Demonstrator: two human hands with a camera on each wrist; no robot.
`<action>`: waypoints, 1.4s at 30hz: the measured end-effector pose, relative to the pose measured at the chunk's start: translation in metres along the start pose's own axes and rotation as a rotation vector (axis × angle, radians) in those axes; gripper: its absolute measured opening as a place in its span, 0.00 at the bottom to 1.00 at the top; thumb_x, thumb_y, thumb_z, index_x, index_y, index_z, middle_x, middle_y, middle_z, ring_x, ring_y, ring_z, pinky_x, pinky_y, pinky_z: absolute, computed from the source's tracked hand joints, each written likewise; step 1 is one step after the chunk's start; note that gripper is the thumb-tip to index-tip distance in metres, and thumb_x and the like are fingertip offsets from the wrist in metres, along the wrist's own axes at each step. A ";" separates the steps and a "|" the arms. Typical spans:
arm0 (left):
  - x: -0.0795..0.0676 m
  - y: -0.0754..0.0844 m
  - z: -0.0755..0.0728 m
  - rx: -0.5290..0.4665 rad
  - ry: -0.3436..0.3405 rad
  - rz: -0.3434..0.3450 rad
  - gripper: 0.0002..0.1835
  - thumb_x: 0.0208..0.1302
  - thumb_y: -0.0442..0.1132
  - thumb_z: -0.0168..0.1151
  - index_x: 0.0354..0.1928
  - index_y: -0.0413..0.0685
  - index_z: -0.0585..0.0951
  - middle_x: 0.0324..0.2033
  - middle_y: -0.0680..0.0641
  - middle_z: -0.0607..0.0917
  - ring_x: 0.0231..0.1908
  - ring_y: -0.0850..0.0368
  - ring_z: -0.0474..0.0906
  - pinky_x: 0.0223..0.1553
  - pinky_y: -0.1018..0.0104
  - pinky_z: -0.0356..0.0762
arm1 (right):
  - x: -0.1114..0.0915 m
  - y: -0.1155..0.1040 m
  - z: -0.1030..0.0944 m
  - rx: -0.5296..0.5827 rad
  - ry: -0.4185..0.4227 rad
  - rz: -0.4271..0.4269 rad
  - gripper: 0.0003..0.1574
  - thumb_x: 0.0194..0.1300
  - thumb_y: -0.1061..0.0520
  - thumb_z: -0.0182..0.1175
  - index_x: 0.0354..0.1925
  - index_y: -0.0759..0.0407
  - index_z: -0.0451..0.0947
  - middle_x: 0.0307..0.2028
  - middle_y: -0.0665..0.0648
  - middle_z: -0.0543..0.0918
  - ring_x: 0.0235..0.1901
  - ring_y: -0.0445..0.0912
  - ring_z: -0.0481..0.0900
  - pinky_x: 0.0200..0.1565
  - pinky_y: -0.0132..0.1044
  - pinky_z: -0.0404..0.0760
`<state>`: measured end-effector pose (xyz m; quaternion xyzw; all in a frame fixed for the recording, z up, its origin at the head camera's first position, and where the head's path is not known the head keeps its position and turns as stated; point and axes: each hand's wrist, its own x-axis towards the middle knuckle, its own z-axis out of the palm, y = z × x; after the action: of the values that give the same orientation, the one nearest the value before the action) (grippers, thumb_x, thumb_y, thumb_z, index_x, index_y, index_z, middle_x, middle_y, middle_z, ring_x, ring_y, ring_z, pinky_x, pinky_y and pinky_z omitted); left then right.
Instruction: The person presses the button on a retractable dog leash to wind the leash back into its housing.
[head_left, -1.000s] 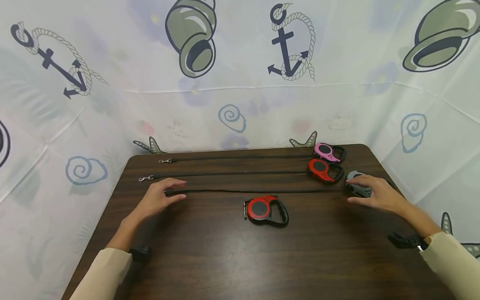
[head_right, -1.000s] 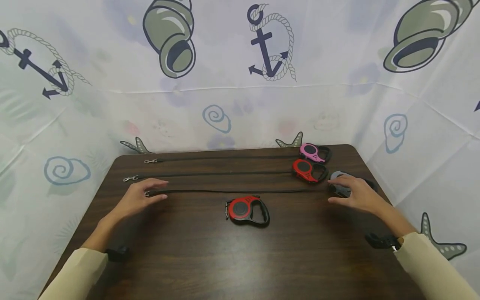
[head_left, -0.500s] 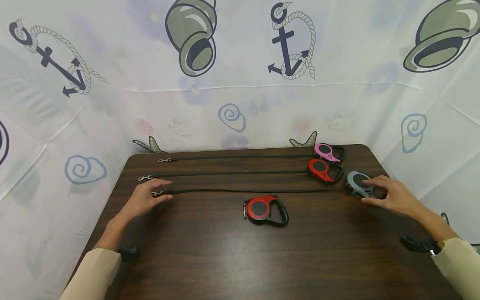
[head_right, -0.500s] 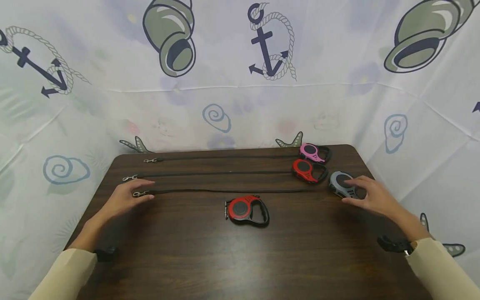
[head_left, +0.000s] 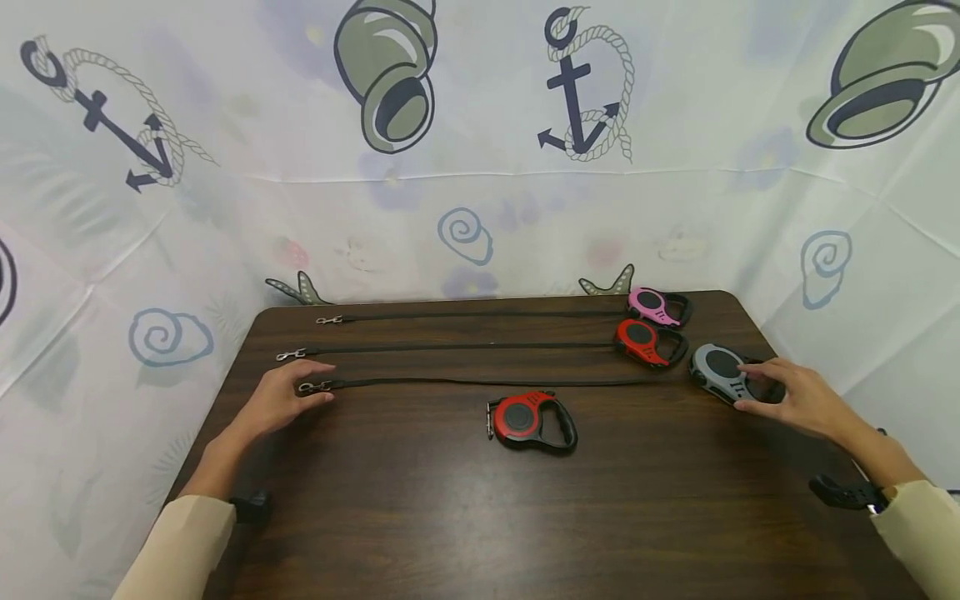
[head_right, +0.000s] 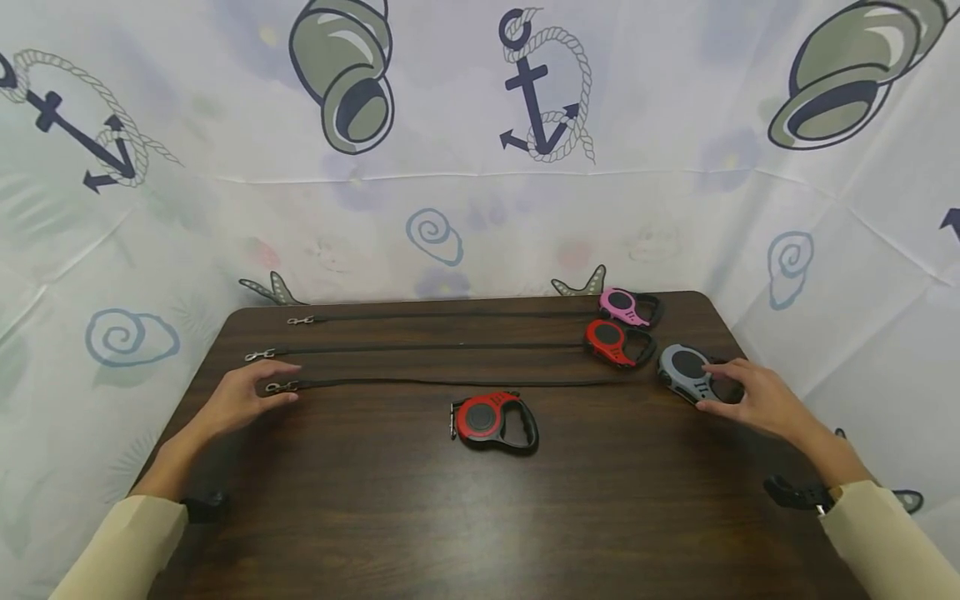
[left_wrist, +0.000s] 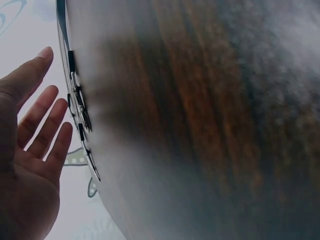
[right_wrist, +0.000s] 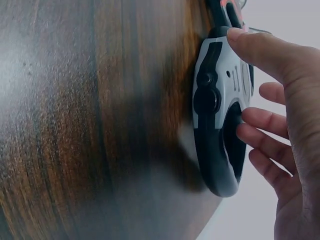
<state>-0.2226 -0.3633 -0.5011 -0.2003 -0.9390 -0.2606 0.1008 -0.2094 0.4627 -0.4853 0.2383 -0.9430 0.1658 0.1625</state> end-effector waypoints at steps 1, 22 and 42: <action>-0.001 -0.001 0.000 0.000 -0.002 -0.004 0.26 0.56 0.35 0.82 0.58 0.39 0.86 0.52 0.37 0.89 0.56 0.33 0.83 0.57 0.35 0.76 | 0.000 0.000 0.000 -0.004 0.001 -0.003 0.41 0.41 0.51 0.88 0.54 0.64 0.87 0.38 0.55 0.87 0.36 0.53 0.83 0.39 0.28 0.74; 0.009 -0.012 0.006 0.020 -0.080 -0.010 0.20 0.60 0.35 0.80 0.54 0.38 0.88 0.48 0.37 0.89 0.53 0.34 0.84 0.56 0.34 0.78 | -0.008 0.011 0.014 -0.005 -0.051 0.031 0.44 0.45 0.50 0.87 0.59 0.62 0.82 0.33 0.54 0.88 0.26 0.37 0.74 0.28 0.37 0.75; 0.015 -0.015 0.009 0.014 -0.041 -0.010 0.10 0.58 0.32 0.80 0.42 0.41 0.92 0.40 0.42 0.91 0.46 0.36 0.86 0.52 0.36 0.79 | -0.010 0.011 0.026 -0.012 0.012 0.061 0.47 0.41 0.55 0.88 0.59 0.64 0.80 0.32 0.58 0.87 0.25 0.37 0.74 0.27 0.37 0.74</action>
<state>-0.2431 -0.3649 -0.5112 -0.2002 -0.9436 -0.2506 0.0816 -0.2126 0.4656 -0.5153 0.2075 -0.9498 0.1667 0.1645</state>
